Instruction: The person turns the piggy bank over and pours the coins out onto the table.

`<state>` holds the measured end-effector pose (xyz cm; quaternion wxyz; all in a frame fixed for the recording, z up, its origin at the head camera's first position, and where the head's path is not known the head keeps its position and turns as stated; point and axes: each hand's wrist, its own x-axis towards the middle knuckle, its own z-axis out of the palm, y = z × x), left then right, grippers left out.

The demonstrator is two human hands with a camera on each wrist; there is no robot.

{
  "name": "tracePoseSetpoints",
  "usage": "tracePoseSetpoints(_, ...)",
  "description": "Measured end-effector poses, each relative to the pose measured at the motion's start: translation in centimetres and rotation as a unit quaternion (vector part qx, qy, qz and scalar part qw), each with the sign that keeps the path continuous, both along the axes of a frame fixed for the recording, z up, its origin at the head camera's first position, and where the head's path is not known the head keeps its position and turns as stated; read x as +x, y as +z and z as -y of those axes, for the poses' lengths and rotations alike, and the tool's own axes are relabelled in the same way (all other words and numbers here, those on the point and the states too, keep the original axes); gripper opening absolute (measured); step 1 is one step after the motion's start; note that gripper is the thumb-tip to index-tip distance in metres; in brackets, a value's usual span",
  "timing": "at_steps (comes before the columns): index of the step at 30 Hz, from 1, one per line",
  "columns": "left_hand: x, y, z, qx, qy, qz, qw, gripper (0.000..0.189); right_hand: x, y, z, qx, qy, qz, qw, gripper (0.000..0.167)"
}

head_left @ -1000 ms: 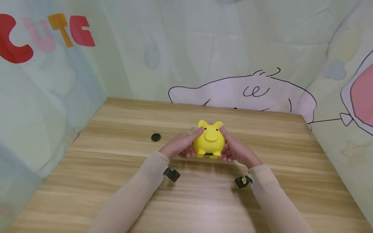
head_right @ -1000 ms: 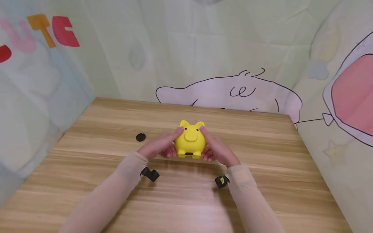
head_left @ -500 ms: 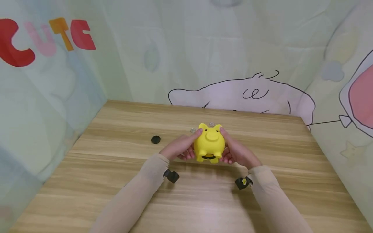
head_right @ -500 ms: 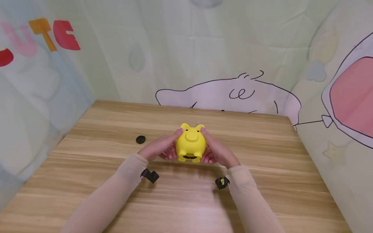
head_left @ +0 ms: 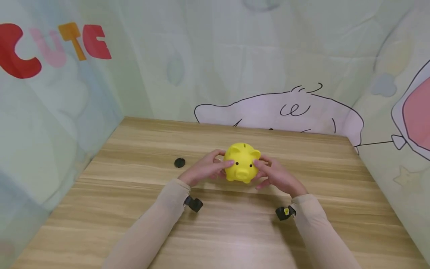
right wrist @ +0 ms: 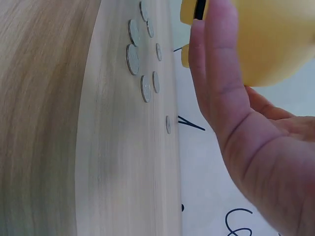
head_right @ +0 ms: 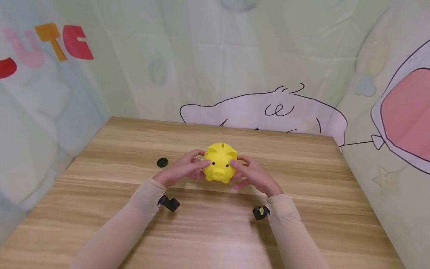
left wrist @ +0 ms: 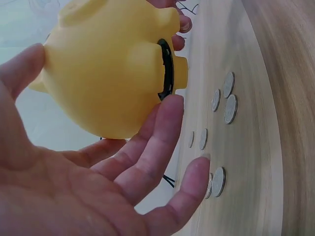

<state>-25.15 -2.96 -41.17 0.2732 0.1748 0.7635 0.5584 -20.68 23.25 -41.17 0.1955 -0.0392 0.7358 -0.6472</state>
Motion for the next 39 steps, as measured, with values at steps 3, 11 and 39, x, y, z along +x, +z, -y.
tracePoseSetpoints(3,0.0,0.0,0.0,-0.001,0.003,-0.002,1.0,0.074,0.0,-0.1,0.0,0.01,0.0,-0.007,0.9999,0.066)
tracePoseSetpoints(11,0.3,-0.4,0.1,-0.009,-0.006,-0.013,0.9999,0.087,0.2,-0.7,-0.1,0.027,-0.005,-0.008,0.9996,0.088)
tracePoseSetpoints(39,0.3,-1.1,-0.9,0.061,0.032,-0.041,0.9968,0.102,0.0,-0.8,0.6,0.002,-0.03,-0.048,0.9984,0.096)
